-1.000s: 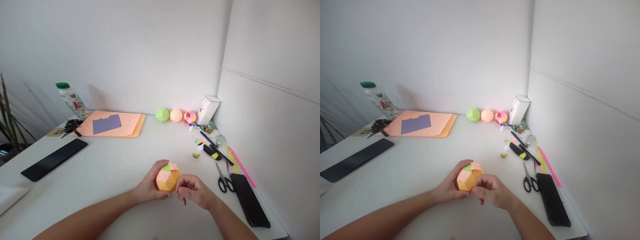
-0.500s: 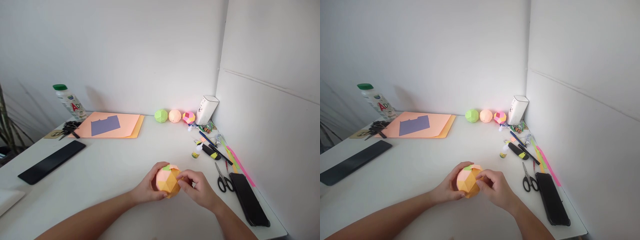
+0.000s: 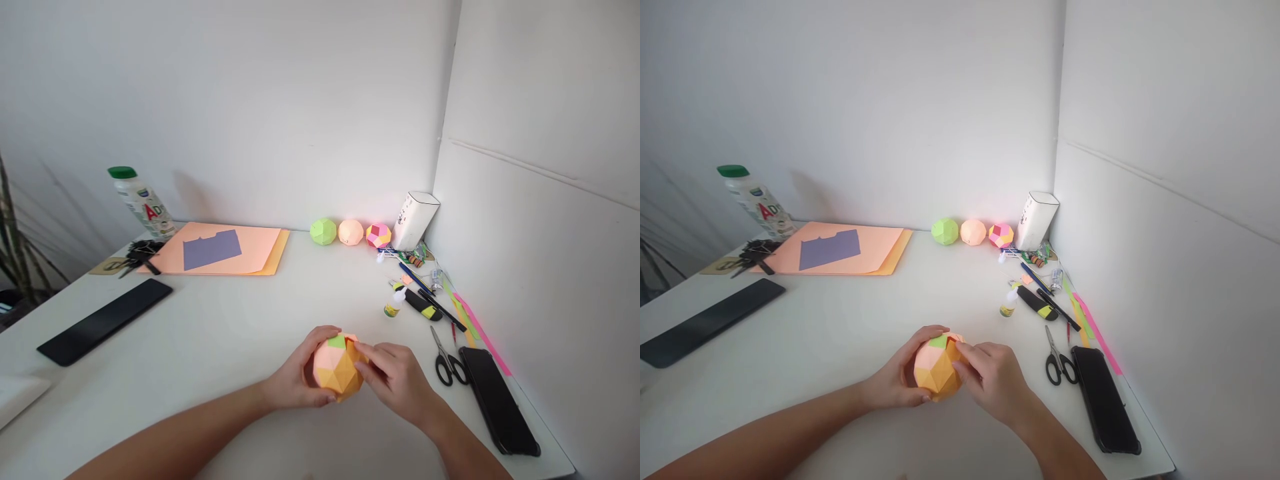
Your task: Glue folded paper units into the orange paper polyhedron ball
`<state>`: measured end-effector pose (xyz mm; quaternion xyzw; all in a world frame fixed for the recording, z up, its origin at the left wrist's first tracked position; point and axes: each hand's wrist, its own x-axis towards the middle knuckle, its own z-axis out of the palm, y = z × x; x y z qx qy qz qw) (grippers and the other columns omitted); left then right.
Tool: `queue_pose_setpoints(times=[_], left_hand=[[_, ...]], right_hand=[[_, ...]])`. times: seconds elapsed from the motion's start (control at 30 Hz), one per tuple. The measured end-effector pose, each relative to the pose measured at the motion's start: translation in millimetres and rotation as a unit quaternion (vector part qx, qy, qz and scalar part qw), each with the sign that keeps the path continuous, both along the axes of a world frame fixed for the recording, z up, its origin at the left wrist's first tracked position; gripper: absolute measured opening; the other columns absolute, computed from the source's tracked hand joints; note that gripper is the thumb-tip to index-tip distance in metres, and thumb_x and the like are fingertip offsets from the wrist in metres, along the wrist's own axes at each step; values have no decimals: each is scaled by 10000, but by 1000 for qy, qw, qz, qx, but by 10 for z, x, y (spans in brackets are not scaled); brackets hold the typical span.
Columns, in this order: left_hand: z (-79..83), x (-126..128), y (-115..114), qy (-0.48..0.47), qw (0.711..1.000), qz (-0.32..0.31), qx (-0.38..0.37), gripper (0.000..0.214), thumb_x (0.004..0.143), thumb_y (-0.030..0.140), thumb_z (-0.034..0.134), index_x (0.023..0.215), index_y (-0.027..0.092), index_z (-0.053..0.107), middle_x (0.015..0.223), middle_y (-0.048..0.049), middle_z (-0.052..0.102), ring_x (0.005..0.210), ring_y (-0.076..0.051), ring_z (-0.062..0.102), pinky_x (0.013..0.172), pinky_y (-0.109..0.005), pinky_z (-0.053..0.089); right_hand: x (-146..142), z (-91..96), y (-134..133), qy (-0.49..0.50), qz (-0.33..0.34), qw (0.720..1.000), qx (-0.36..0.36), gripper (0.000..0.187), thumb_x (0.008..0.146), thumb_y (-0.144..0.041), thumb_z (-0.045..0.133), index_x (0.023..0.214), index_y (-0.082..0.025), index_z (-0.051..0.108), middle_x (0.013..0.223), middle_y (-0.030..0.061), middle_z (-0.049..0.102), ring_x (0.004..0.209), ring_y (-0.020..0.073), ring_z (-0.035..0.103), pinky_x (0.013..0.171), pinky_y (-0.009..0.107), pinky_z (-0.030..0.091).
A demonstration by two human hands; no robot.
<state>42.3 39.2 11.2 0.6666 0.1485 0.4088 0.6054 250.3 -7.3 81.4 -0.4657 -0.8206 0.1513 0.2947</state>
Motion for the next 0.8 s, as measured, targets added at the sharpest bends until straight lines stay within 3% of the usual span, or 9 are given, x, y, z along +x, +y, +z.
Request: queue_pose_setpoints(times=[0.5,0.8], left_hand=[[-140,-102,66,94,978,63,177,802,744,504,719,1406,298,316,1421,-159,287,1327,-371,308,1051,-586,349],[-141,-123,68,143,959,56,239,912,693,426,784,1430,311,259,1435,-163,291,1326,-377,340,1046,-556,379]], right_hand=[[1,-8,-42,-8,-26,996,-81,312,914,-287,512,1177,-178,641,663,34,649,554,152,552,537,265,443],[35,41,-45,-35,26,992,-117,318,884,-248,564,1200,-242,602,711,13,673,592,149,569,567,254,422]])
